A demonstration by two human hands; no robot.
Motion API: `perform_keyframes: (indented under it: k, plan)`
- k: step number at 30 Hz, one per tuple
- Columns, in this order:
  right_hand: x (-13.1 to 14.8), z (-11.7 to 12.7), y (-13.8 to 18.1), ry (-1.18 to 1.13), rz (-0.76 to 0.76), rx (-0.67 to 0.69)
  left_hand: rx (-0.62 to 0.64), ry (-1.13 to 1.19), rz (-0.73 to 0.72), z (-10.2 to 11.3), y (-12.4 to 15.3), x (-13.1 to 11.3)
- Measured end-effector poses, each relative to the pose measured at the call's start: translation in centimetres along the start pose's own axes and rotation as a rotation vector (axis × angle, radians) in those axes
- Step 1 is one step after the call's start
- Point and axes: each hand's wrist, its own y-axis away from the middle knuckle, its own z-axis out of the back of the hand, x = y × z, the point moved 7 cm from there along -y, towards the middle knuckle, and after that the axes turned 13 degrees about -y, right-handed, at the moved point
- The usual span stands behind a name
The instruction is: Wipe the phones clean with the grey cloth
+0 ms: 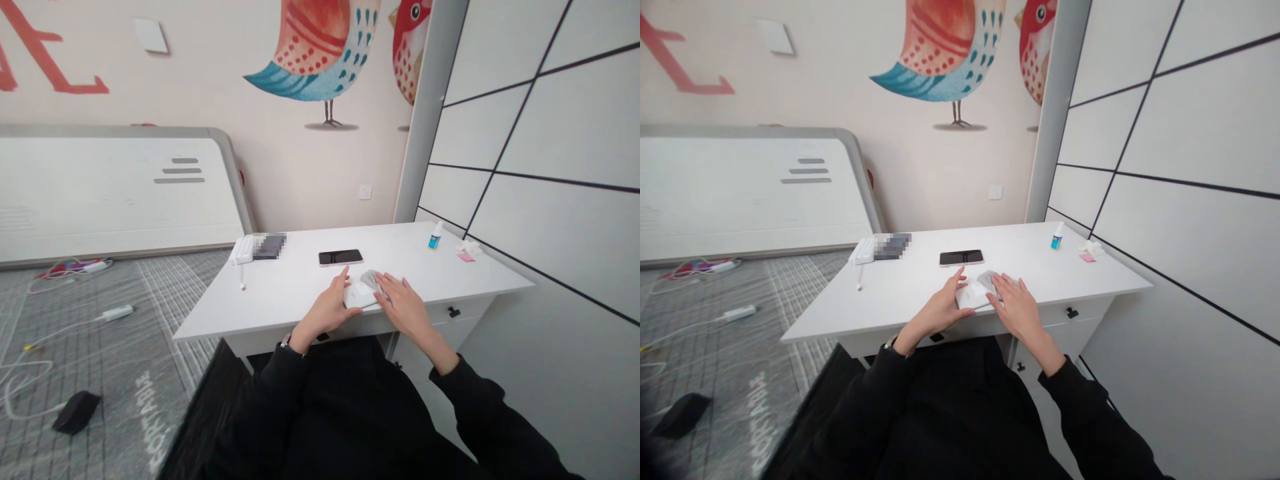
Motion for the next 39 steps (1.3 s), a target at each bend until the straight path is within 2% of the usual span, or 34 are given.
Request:
perform_keyframes:
  k: [6, 8, 11, 13, 19, 21, 25, 27, 33, 35, 39]
  plan:
    - [4.3, -3.2, 0.4, -0.053, 0.121, 0.087, 0.015, -0.003, 0.047, 0.2, 0.1, 0.6]
    - [3.2, -2.3, 0.3, -0.049, 0.101, 0.071, 0.013, -0.013, 0.049, 0.3, 0.1, 0.5]
    - [-0.1, 0.1, 0.1, -0.009, 0.011, -0.009, 0.001, -0.022, 0.040, 0.5, 0.2, -0.1]
    - [-0.7, 0.5, 0.2, 0.011, -0.013, -0.039, -0.001, -0.024, 0.033, 0.5, 0.2, -0.4]
    - [4.6, -3.6, 0.8, -0.041, 0.145, 0.067, 0.007, -0.049, 0.039, 0.7, 0.2, -0.1]
    - [3.8, -2.9, 0.8, -0.044, 0.144, 0.062, 0.009, -0.063, 0.041, 0.7, 0.3, 0.0]
    - [-0.7, 0.5, 0.6, 0.006, 0.037, -0.031, 0.008, -0.081, 0.039, 0.4, 0.1, -0.3]
    - [-1.1, 0.8, 0.6, 0.031, 0.005, -0.056, 0.004, -0.086, 0.043, 0.3, 0.0, -0.3]
    - [4.7, -3.5, 1.0, -0.026, 0.123, 0.067, 0.014, -0.094, 0.053, 0.5, 0.2, 0.0]
    - [4.0, -2.8, 0.9, -0.043, 0.114, 0.072, 0.015, -0.104, 0.054, 0.5, 0.2, 0.0]
    - [-0.8, 0.7, 0.4, -0.016, 0.000, -0.008, 0.012, -0.114, 0.040, 0.2, -0.1, -0.2]
